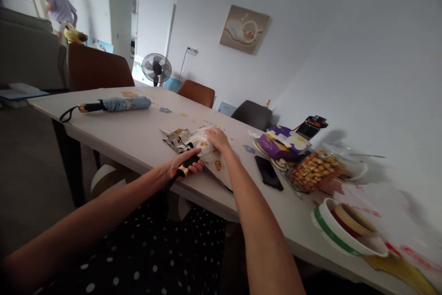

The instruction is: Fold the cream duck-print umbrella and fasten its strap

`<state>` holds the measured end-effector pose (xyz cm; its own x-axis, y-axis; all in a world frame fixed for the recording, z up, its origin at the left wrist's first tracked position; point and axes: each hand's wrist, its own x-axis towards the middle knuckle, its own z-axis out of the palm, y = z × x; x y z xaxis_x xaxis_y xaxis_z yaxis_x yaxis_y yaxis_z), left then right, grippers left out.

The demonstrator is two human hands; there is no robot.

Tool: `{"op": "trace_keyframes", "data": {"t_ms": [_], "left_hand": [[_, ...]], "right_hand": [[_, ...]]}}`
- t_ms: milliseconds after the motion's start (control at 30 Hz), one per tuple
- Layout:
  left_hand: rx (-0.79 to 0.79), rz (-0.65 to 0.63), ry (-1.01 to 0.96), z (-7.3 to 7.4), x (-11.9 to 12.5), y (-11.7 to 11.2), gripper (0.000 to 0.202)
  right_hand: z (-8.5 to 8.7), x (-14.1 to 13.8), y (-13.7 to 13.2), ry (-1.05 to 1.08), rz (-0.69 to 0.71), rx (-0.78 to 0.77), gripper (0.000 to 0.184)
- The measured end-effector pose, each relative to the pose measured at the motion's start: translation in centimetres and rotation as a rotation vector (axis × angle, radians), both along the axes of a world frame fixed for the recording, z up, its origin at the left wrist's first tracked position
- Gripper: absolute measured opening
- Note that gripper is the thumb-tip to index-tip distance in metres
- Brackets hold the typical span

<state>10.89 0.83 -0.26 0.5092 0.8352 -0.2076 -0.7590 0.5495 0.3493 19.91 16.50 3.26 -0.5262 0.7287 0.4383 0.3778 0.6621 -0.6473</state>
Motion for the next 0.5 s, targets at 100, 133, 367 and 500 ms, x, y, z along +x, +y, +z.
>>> {"op": "trace_keyframes", "data": {"t_ms": [100,133,367,500], "left_hand": [[0.022,0.012,-0.063,-0.3,-0.2,-0.2,0.034],[0.037,0.034,-0.079,-0.4,-0.3,-0.3,0.035],[0.175,0.063,-0.003,1.0,-0.9,-0.3,0.039],[0.257,0.013,0.057,3.6,-1.9,-0.9,0.041]], "right_hand": [[1.0,1.5,-0.6,0.153,-0.089,0.066,0.028],[1.3,2.2,-0.8,0.205,-0.123,0.079,0.030],[-0.7,6.8,-1.5,0.459,-0.291,-0.041,0.029],[-2.7,7.6,-1.6,0.568,-0.342,-0.208,0.030]]}}
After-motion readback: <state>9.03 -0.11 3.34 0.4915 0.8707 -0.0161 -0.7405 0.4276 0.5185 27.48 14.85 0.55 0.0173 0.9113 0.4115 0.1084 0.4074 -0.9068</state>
